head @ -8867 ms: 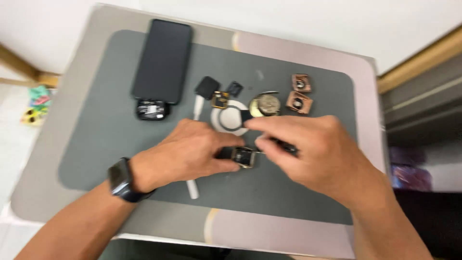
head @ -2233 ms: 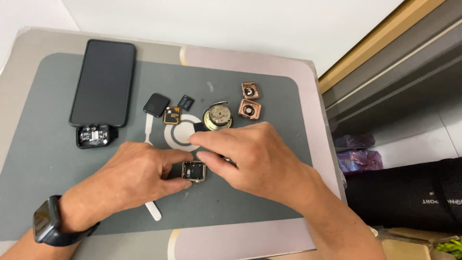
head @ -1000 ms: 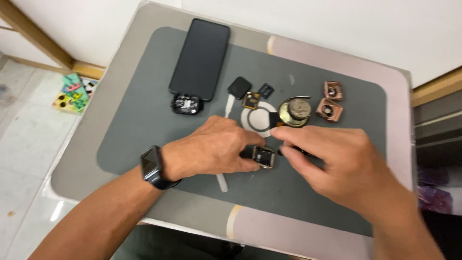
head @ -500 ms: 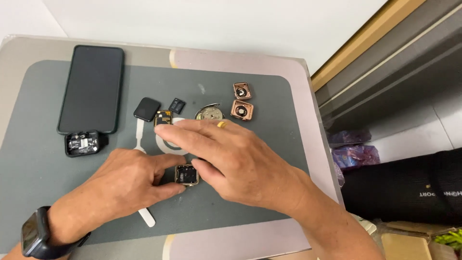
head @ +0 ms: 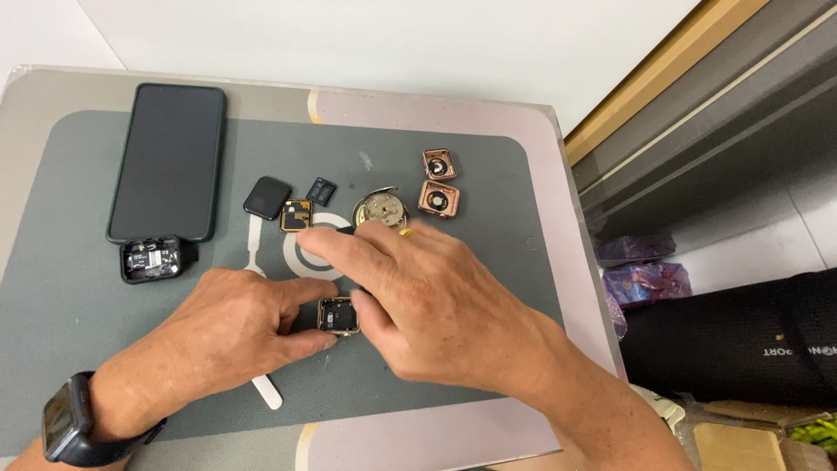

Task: Disassembling and reassembling internal components of a smartwatch using hands and a small screwdriver on a repair mat.

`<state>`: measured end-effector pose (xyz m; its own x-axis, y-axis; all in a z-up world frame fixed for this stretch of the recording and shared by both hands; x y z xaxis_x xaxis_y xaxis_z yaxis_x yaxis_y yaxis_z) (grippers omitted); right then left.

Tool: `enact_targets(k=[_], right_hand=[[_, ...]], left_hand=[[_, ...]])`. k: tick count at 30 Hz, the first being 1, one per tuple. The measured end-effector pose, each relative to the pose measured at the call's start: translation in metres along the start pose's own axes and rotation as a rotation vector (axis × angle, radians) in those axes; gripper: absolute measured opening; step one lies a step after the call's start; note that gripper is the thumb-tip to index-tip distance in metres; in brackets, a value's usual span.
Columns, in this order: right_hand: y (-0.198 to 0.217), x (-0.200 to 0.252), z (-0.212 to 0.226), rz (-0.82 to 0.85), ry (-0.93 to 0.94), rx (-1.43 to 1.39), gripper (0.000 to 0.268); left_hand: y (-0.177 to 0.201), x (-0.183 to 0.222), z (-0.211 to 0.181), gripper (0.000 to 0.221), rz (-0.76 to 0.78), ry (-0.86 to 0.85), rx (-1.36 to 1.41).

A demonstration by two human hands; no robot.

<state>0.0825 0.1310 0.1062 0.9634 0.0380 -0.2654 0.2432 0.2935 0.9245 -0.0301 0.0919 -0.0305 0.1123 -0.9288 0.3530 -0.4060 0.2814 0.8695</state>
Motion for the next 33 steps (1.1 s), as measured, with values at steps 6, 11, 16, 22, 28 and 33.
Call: enact_targets(k=[6,11,16,22,28,33], right_hand=[[0.007,0.001,-0.004,-0.138,0.007,0.016,0.027],[0.0,-0.001,0.006,-0.042,0.021,0.006,0.047],[0.001,0.0,0.0,-0.135,-0.017,0.143,0.007],[-0.005,-0.004,0.01,-0.033,0.024,0.096,0.048],[-0.002,0.004,-0.01,-0.163,-0.098,0.163,0.015],[-0.003,0.0,0.002,-0.127,-0.015,0.112,0.036]], left_hand=[[0.008,0.003,-0.007,0.046,-0.046,-0.074,-0.021],[0.019,0.014,-0.022,0.028,-0.069,-0.189,0.041],[0.021,0.014,-0.02,0.035,-0.052,-0.175,0.08],[0.019,0.016,-0.022,0.039,-0.013,-0.186,0.102],[0.017,0.015,-0.019,0.04,-0.024,-0.2,0.115],[0.018,0.016,-0.021,0.036,-0.056,-0.237,0.103]])
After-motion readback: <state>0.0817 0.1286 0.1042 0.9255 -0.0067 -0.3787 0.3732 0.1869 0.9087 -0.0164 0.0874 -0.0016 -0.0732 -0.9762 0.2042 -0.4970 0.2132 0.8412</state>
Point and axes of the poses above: each hand's wrist, its own x-axis away from the middle knuckle, its own y-axis out of the back of the hand, z = x × y, the point moved 10 cm from there along -x, towards the middle knuckle, and after that the axes turned 9 degrees about z, right-handed, at the moved point
